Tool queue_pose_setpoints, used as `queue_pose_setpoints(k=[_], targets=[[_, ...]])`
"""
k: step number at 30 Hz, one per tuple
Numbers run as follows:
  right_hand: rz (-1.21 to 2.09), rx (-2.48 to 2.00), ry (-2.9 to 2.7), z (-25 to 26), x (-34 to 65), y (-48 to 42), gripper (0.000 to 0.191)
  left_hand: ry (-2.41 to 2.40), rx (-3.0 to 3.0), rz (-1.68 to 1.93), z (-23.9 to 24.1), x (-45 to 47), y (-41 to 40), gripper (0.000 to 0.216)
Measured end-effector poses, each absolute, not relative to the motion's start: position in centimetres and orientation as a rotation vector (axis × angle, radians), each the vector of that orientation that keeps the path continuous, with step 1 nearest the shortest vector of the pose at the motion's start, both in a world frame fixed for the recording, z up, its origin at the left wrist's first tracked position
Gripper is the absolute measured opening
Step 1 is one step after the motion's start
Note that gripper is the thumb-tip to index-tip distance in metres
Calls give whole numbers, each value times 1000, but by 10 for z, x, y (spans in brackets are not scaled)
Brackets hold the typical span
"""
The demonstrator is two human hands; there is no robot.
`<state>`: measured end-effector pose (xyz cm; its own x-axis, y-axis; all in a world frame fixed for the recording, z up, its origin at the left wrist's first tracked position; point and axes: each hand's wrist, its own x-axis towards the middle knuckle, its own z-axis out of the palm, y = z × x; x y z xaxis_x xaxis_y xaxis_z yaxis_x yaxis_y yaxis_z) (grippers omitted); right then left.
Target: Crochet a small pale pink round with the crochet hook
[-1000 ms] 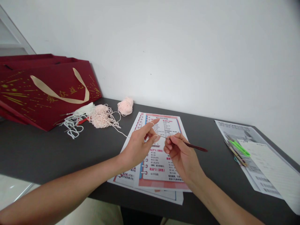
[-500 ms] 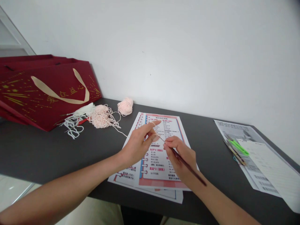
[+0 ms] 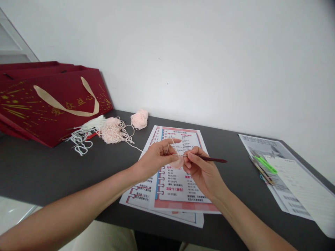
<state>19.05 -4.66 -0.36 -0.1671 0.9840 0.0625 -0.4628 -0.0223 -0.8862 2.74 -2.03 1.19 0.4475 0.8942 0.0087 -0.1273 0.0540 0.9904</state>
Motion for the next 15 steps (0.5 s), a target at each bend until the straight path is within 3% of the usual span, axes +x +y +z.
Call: queue_pose_setpoints(k=[4, 11, 15], targets=[[1230, -834, -1229, -12, 190, -49, 9, 740, 1153, 900, 7, 29, -22, 48], [-126, -862, -2157, -16, 191, -56, 12, 738, 973, 861, 2, 32, -24, 46], [-227, -777, -2137, -18, 192, -53, 12, 648, 802, 758, 6, 30, -22, 42]])
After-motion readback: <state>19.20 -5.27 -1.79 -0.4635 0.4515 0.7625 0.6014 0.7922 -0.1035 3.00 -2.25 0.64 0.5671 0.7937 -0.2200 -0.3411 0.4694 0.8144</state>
